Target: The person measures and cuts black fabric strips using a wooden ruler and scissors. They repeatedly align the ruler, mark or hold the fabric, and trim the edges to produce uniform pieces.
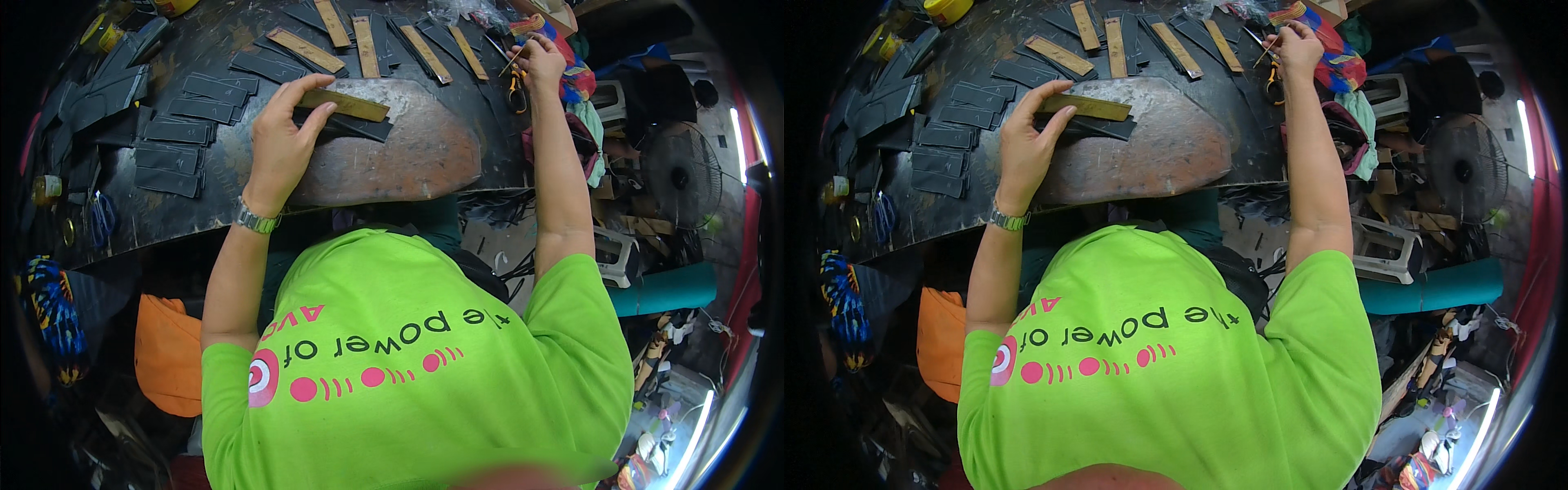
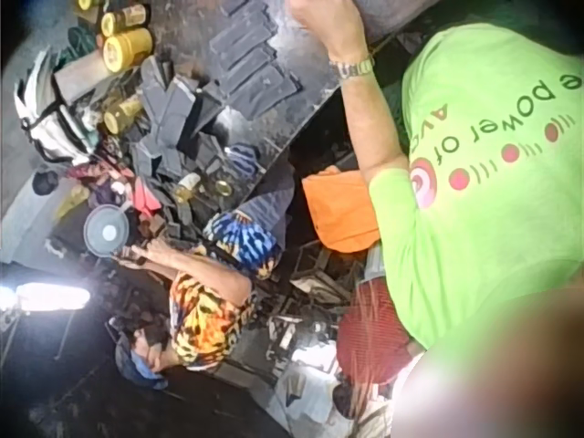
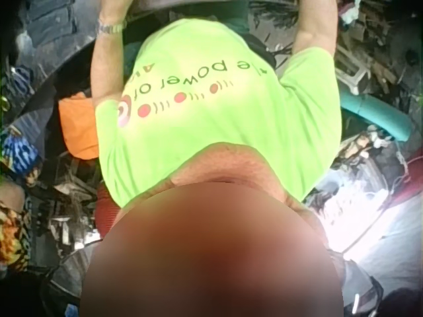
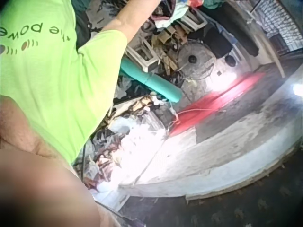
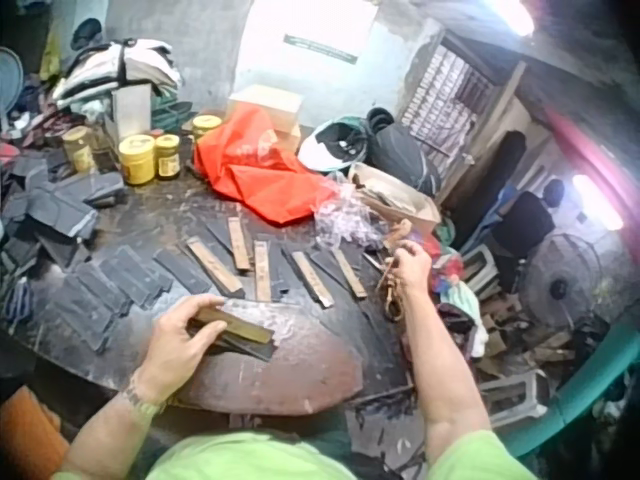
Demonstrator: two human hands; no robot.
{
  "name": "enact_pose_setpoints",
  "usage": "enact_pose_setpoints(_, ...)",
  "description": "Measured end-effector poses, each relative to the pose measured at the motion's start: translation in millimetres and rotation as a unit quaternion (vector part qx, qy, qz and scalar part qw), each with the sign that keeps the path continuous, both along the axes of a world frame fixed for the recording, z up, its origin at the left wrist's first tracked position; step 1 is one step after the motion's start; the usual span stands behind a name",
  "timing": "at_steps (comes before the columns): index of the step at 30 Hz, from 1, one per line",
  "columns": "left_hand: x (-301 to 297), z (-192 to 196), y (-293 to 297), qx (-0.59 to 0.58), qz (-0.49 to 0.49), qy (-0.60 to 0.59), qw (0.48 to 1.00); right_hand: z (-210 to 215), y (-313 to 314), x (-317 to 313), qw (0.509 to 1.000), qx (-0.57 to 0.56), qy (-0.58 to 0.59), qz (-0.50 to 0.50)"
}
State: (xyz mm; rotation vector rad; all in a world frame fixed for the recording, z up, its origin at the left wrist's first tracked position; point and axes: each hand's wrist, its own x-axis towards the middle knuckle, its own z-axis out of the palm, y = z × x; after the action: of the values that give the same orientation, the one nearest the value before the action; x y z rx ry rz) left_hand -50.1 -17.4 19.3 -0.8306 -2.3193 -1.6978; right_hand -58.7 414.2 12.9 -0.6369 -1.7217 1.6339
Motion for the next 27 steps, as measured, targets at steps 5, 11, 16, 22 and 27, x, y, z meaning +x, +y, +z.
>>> enact_pose_setpoints(5, -6, -4, 10, -0.034, -0.012, 0.025, 0.999, 24, -1, 14, 0.960, 0.146, -0.193, 0.138)
enact_pose_setpoints(11, -2, -13, 9, -0.090, 0.008, 0.046, 0.995, -5, -34, 50, 0.768, 0.465, -0.408, 0.166)
enact_pose_setpoints(16, 1, -14, 5, -0.139, 0.026, 0.091, 0.986, -4, -33, 54, 0.788, 0.372, -0.456, 0.183)
enact_pose_setpoints(22, 2, -15, -4, -0.140, 0.034, 0.101, 0.984, 24, -65, 75, 0.794, 0.434, -0.381, 0.189)
enact_pose_setpoints(27, 0, -17, -5, -0.137, 0.018, 0.082, 0.987, 76, -122, 93, 0.921, 0.099, -0.235, 0.294)
